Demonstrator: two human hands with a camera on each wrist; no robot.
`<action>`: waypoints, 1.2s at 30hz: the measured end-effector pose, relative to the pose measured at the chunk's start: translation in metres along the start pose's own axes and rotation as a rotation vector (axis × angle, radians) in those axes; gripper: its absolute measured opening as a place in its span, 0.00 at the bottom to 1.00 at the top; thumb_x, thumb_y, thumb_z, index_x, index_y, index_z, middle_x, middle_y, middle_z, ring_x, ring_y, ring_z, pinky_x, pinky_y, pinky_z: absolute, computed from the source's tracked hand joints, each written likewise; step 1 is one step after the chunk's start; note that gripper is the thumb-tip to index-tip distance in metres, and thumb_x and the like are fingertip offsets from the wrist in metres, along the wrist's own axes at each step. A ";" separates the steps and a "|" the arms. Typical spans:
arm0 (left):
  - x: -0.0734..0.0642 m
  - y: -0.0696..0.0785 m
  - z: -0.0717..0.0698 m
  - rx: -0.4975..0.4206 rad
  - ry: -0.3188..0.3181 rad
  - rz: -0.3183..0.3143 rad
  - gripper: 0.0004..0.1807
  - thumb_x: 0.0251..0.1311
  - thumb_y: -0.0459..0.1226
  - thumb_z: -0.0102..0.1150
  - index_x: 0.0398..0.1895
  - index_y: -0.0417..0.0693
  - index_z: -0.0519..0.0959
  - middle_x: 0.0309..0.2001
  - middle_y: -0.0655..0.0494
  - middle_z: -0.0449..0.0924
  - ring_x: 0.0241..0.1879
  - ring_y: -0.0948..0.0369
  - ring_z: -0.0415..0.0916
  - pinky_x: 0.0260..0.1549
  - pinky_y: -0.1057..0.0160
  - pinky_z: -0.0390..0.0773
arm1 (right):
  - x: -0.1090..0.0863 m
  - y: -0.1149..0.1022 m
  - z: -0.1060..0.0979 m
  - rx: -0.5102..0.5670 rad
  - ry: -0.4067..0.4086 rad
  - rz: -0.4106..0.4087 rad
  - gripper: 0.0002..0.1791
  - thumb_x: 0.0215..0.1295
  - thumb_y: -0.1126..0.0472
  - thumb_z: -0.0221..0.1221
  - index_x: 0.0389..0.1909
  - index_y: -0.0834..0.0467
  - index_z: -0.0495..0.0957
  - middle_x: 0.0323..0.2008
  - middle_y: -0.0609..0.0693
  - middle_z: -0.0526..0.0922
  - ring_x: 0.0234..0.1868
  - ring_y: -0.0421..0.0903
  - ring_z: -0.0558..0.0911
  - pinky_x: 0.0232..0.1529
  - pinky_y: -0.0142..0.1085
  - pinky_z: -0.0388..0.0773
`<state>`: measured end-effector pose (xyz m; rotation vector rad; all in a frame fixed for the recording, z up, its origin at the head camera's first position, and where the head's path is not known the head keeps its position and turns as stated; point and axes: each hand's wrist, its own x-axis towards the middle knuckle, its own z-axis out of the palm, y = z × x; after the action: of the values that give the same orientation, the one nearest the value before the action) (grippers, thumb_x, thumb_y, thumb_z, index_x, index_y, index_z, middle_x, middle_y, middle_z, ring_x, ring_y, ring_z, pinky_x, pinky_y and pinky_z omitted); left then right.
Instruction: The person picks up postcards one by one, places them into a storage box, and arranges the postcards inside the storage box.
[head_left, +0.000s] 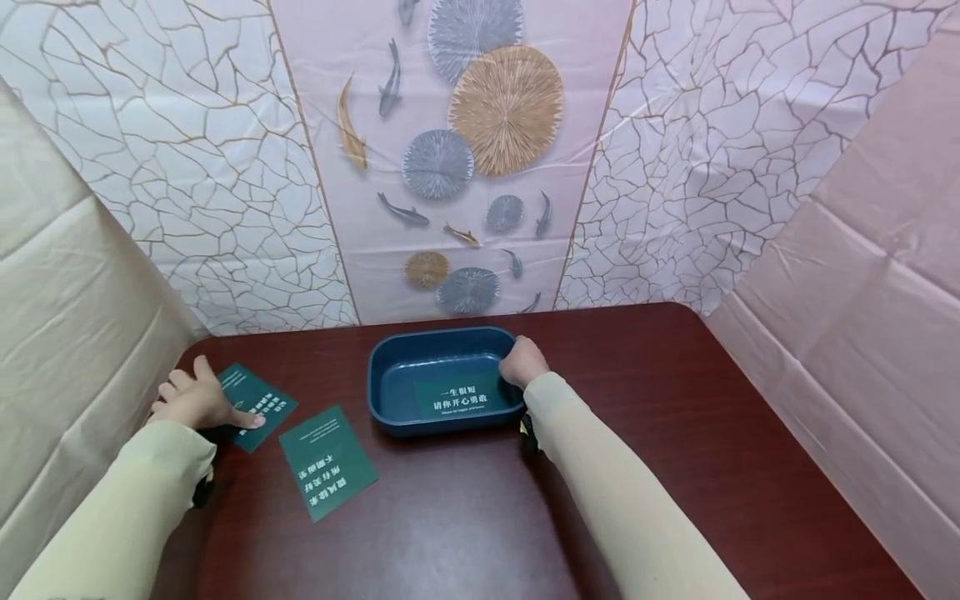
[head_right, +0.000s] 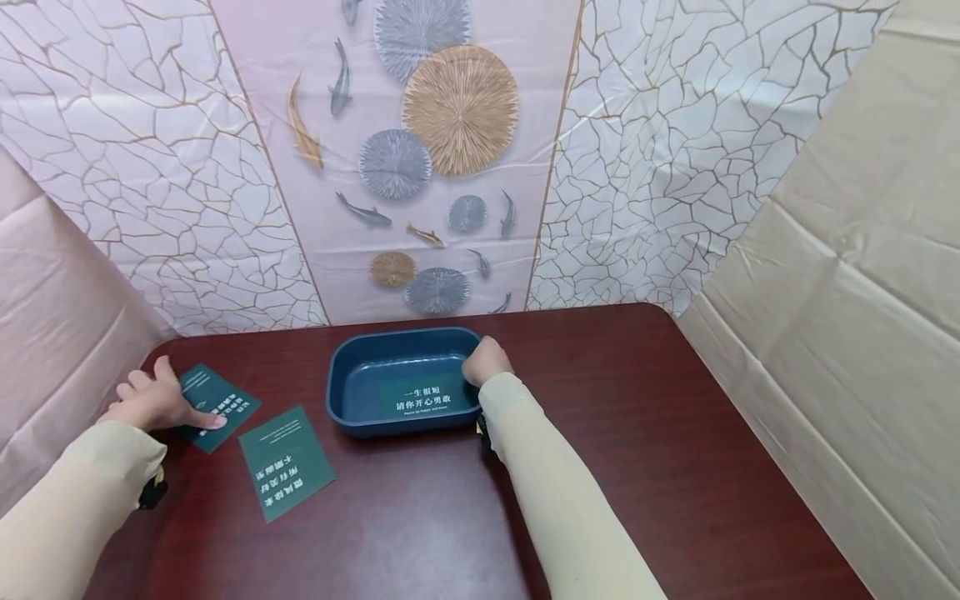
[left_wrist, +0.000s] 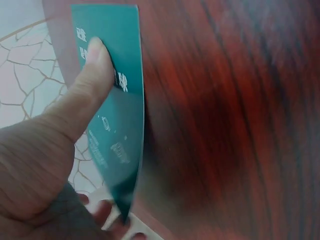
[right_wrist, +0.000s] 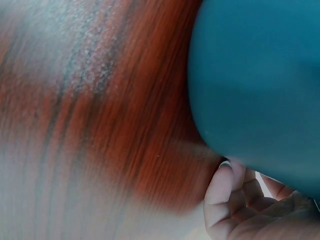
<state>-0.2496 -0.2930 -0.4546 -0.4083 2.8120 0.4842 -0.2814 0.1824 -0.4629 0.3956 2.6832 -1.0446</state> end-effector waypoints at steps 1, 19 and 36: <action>0.000 -0.001 0.000 0.002 0.018 0.025 0.88 0.19 0.66 0.78 0.70 0.27 0.29 0.52 0.14 0.43 0.52 0.24 0.44 0.48 0.27 0.54 | 0.000 0.000 0.000 -0.002 -0.001 0.002 0.34 0.69 0.66 0.53 0.73 0.65 0.52 0.68 0.60 0.62 0.66 0.56 0.66 0.60 0.53 0.68; 0.001 0.002 -0.023 -0.100 0.330 0.307 0.27 0.63 0.41 0.60 0.53 0.25 0.70 0.44 0.26 0.72 0.41 0.37 0.67 0.43 0.40 0.65 | 0.000 -0.001 0.001 -0.003 -0.010 0.009 0.34 0.70 0.66 0.52 0.73 0.65 0.51 0.69 0.61 0.61 0.66 0.57 0.65 0.59 0.53 0.69; -0.025 0.036 -0.050 -0.181 0.337 0.429 0.23 0.73 0.42 0.45 0.55 0.28 0.74 0.48 0.29 0.76 0.39 0.42 0.76 0.33 0.44 0.73 | 0.001 0.001 -0.001 0.002 -0.015 0.000 0.34 0.68 0.66 0.52 0.73 0.65 0.52 0.68 0.61 0.62 0.65 0.58 0.66 0.57 0.52 0.71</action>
<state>-0.2482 -0.2731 -0.3914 0.1019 3.2037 0.8303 -0.2822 0.1836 -0.4632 0.3868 2.6695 -1.0462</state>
